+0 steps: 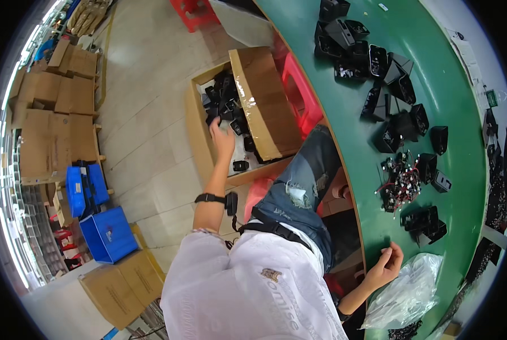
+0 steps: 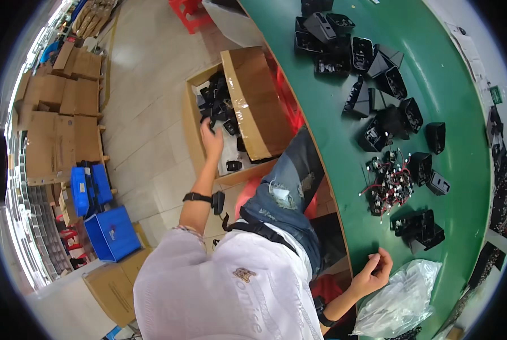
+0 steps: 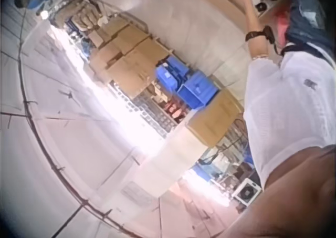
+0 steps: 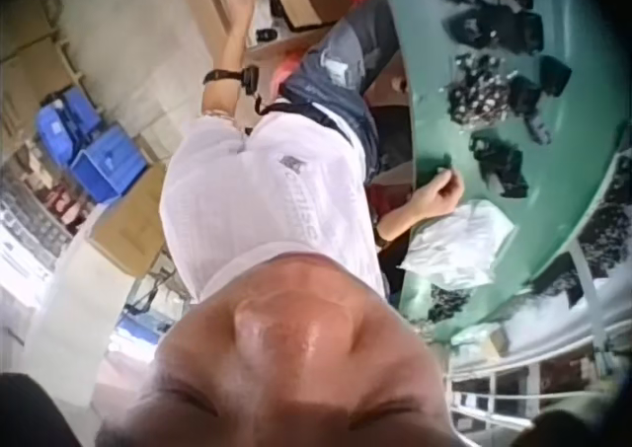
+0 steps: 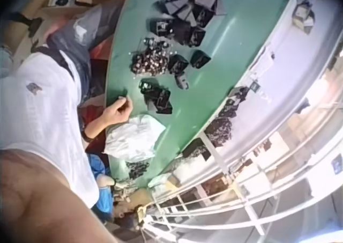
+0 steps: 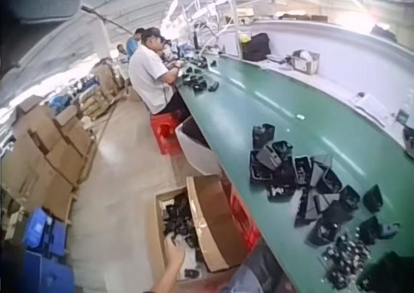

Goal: Picking up black plastic housings from a box on the floor and arranging them on an assembly line table.

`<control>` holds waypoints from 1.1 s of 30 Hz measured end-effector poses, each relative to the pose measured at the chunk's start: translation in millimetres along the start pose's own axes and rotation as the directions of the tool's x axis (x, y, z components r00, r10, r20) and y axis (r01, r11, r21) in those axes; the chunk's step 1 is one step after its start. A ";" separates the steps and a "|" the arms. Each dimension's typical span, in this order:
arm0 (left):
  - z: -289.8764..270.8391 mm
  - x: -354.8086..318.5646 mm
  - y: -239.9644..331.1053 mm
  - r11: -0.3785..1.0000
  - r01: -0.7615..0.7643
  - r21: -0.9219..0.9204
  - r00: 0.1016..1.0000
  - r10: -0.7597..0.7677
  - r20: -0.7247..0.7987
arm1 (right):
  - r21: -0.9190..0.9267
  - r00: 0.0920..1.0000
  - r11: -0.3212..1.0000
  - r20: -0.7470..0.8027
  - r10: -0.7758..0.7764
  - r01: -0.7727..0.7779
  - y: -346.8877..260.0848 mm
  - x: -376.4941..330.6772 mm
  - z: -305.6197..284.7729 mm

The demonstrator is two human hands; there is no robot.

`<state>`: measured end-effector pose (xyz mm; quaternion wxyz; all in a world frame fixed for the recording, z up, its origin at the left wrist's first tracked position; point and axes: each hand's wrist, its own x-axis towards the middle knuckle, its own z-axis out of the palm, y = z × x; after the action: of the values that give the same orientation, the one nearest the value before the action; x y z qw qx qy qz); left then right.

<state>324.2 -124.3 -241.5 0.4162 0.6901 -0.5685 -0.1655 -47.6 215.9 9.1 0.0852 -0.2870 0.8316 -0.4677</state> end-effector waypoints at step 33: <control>88.7 -134.4 -144.2 0.708 0.513 -0.485 0.835 -0.283 0.471 | -0.139 0.993 0.990 -0.108 -0.041 0.026 -16.6 0.0 8.6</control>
<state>315.0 -33.6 -437.4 0.4515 0.5893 -0.3880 -0.5462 -37.4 203.0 18.1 0.0110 -0.2798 0.8604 -0.4259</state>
